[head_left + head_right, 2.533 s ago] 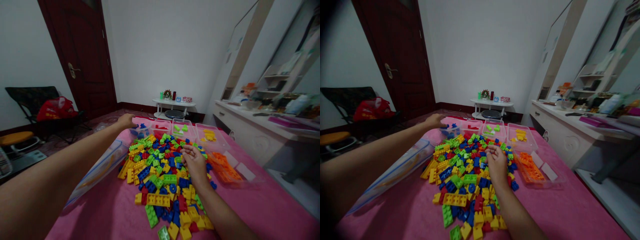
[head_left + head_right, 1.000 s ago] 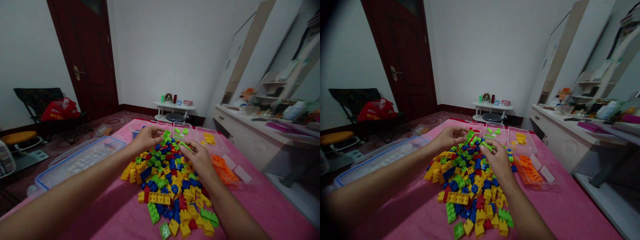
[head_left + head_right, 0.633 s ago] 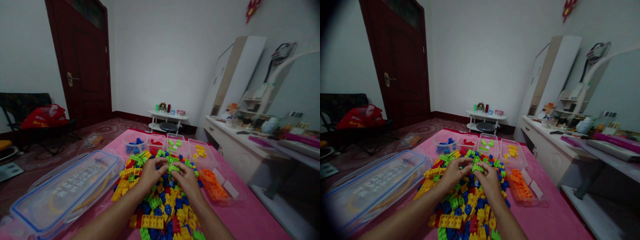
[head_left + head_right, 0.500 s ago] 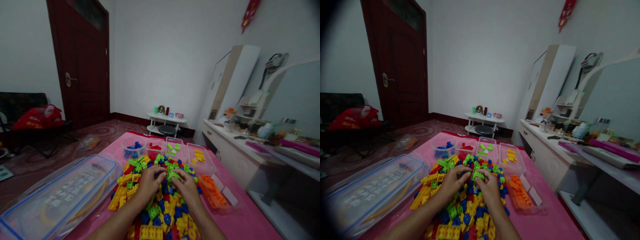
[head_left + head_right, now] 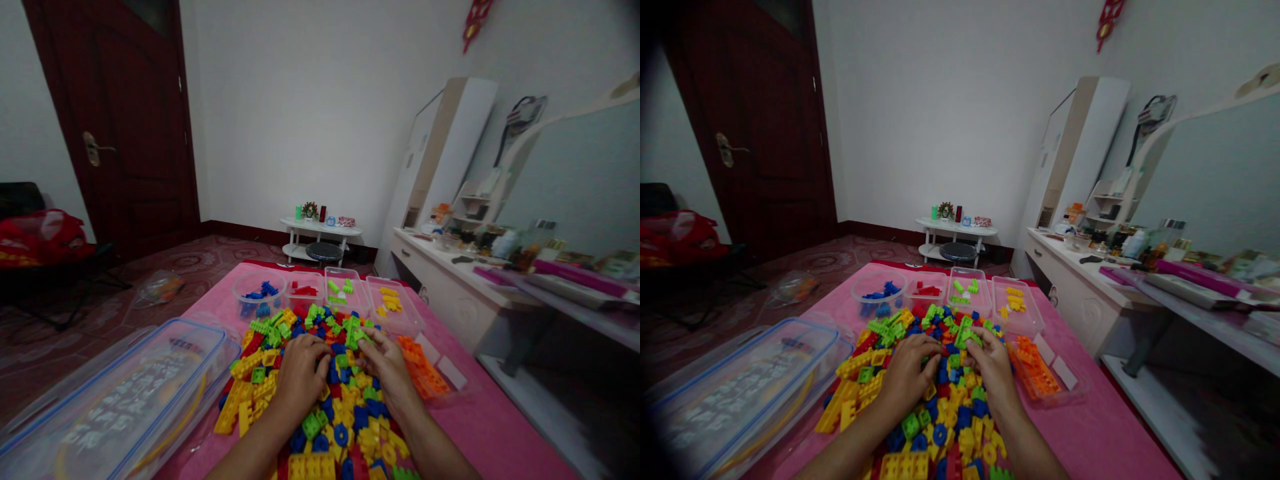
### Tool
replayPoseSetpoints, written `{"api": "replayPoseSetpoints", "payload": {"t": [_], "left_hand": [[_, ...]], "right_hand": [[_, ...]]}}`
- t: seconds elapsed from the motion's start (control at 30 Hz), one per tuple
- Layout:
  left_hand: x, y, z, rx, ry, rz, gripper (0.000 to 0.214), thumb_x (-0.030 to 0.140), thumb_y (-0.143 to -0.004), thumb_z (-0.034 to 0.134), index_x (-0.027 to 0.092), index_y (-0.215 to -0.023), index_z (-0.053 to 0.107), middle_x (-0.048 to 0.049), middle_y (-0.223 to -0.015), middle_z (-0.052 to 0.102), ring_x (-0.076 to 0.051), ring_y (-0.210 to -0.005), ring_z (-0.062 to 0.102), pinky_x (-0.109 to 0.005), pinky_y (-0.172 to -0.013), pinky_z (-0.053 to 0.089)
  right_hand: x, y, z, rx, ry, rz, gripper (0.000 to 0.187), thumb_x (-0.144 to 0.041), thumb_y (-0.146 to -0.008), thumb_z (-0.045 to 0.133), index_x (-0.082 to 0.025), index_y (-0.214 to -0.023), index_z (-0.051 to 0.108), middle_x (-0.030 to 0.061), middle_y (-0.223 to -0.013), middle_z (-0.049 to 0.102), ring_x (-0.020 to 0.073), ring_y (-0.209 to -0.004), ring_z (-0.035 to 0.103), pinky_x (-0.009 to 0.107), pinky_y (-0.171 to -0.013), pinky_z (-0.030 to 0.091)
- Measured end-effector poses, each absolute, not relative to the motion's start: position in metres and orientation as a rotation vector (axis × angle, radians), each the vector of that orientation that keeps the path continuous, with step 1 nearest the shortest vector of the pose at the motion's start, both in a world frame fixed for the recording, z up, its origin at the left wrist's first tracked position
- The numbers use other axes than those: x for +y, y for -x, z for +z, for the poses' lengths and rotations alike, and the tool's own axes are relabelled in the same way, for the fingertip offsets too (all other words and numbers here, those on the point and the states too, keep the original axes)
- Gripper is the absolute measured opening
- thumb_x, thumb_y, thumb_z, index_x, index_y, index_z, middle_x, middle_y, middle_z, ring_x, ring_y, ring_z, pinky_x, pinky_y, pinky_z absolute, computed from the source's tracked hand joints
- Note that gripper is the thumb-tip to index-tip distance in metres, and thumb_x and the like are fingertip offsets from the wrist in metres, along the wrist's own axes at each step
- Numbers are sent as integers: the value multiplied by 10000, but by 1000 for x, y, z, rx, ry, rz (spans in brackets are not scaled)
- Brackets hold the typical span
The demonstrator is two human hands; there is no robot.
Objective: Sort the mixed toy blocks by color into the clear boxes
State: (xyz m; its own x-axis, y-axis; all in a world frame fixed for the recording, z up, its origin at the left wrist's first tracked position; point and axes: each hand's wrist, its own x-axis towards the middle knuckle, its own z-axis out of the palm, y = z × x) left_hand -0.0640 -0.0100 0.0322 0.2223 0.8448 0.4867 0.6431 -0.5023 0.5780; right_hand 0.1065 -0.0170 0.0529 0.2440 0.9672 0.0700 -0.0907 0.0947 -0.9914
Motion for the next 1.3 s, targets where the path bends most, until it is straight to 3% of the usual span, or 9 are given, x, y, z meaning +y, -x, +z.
{"api": "replayPoseSetpoints", "payload": {"t": [1.03,1.3], "left_hand": [[-7,66,29,1514,-2399,1033,260,210,-878,425,189,-738,642,-55,-794,639,-206,-857,552,-339,-795,375],[-7,67,28,1526,-2371,1045,243,203,-864,435,187,-731,638,-61,-789,632,-209,-847,543,-347,-793,376]], "right_hand": [[-14,-107,49,-1022,1193,1005,397,-427,-576,748,-188,-881,661,13,-739,627,161,-620,594,256,-499,508],[64,-125,84,-1285,1366,766,326,-347,-619,659,-157,-883,655,29,-794,661,159,-661,615,249,-501,501]]}}
